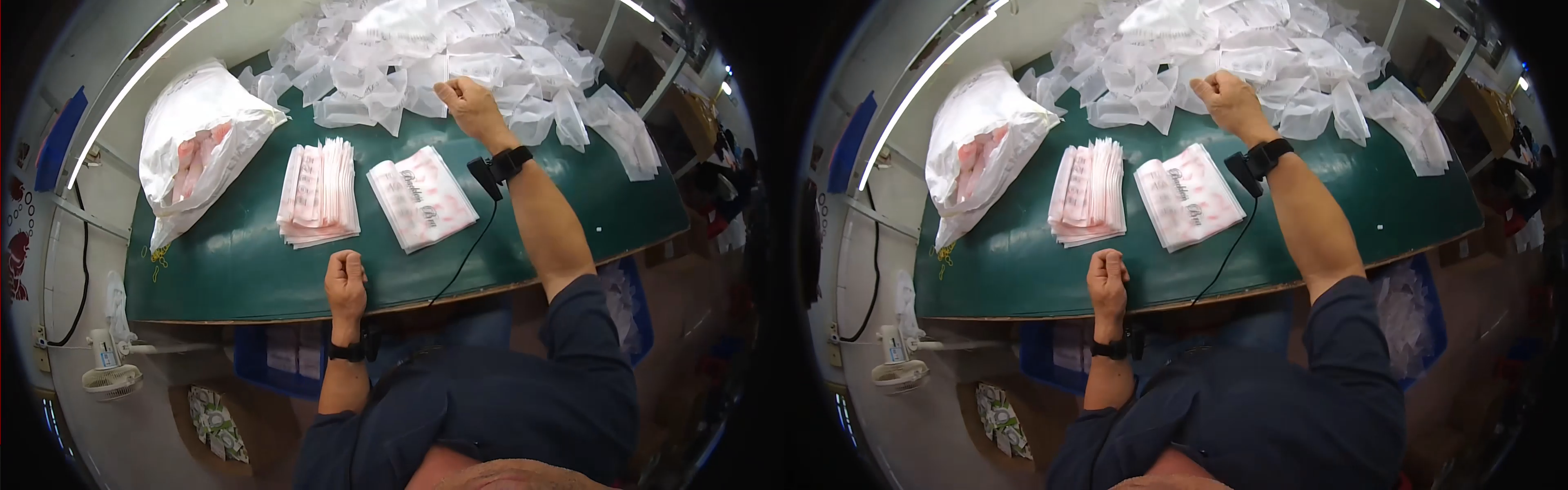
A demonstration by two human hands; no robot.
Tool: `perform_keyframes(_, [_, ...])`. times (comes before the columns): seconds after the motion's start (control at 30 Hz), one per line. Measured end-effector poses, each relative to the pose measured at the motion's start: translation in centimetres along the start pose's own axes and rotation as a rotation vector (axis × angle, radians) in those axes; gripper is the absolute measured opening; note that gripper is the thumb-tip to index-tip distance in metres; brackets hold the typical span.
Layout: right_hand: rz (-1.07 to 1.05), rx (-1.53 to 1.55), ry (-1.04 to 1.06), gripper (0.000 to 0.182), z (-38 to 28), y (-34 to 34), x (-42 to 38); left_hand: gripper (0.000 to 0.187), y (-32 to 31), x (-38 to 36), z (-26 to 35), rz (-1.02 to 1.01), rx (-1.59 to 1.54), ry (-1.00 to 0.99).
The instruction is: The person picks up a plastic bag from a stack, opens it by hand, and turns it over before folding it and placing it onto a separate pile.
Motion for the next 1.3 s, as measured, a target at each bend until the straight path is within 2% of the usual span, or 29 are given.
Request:
perform_keyframes(0.1, [-0.378,-0.398,0.033,0.045,1.4,-2.0,-4.0,0.020,-1.3,0.4,0.4,-0.062,0.196,-0.091])
perform_keyframes(0.13, [-0.393,-0.398,0.022,0.045,1.8,-2.5,-5.7,0.020,-1.8,0.5,0.6,-0.060,0.195,-0.074])
perform_keyframes(0.2, [-0.355,-0.523,0.055,0.048,2.2,-3.2,-9.3,0.031,-3.5,1.3,2.9,-0.110,0.374,-0.195])
perform_keyframes(0.27, [-0.340,-0.582,0.062,0.051,3.1,-3.4,-10.8,0.034,-5.0,2.4,3.7,-0.126,0.437,-0.243])
perform_keyframes(0.3, [-0.380,-0.620,-0.002,0.050,3.9,-3.5,-11.1,0.037,-5.6,2.7,3.9,-0.142,0.500,-0.307])
perform_keyframes(0.37, [-0.451,-0.690,-0.130,0.049,5.1,-3.5,-11.2,0.037,-5.9,3.2,3.6,-0.163,0.510,-0.284])
perform_keyframes(0.5, [-0.490,-0.584,-0.293,0.051,6.3,-3.0,-10.5,0.036,-6.4,3.7,2.9,-0.204,0.532,-0.263])
perform_keyframes(0.67, [-0.463,-0.588,-0.261,0.047,6.9,-3.4,-11.1,0.034,-6.2,3.2,2.0,-0.258,0.536,-0.195])
perform_keyframes(0.77, [-0.400,-0.612,-0.107,0.042,6.8,-3.5,-11.1,0.035,-6.1,3.2,1.8,-0.267,0.522,-0.180])
perform_keyframes(0.87, [-0.337,-0.600,-0.060,0.034,5.6,-2.6,-11.4,0.036,-5.7,2.6,1.3,-0.253,0.526,-0.181])
perform_keyframes(0.93, [-0.303,-0.594,-0.035,0.030,4.5,-1.9,-11.8,0.036,-5.6,2.5,1.3,-0.191,0.627,-0.336])
perform_keyframes(1.0, [-0.224,-0.375,0.070,0.025,2.7,-1.2,-12.4,0.037,-5.8,2.6,2.2,-0.154,0.677,-0.418])
perform_keyframes(1.07, [-0.190,-0.263,0.122,0.023,0.9,-0.7,-13.4,0.038,-5.6,2.4,3.1,-0.084,0.383,-0.171])
perform_keyframes(1.1, [-0.286,-0.117,0.066,0.021,-0.1,-0.8,-14.3,0.038,-5.6,2.1,3.4,-0.045,0.236,-0.045])
perform_keyframes(1.13, [-0.385,0.032,0.008,0.019,-1.1,-1.1,-15.3,0.038,-6.0,2.0,3.8,-0.034,0.238,-0.038])
perform_keyframes(1.17, [-0.482,0.182,-0.050,0.017,-1.6,-1.6,-16.1,0.038,-6.5,2.4,4.3,-0.017,0.015,-0.058])
perform_keyframes(1.23, [-0.540,0.303,-0.078,0.017,-1.7,-2.1,-17.1,0.038,-6.8,3.2,4.7,0.019,-0.431,-0.117])
perform_keyframes(1.3, [-0.627,0.534,-0.158,0.018,-1.9,-2.6,-17.9,0.035,-6.1,2.7,4.3,0.003,-0.466,-0.046])
Point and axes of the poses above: each hand's wrist, its own x-axis towards the middle knuckle, its own y-axis out of the back of the hand, z = x × y, the point moved 3 cm from there along x, towards the middle knuckle, and after that the axes turned 5 degrees about -z, right-handed, at the moved point
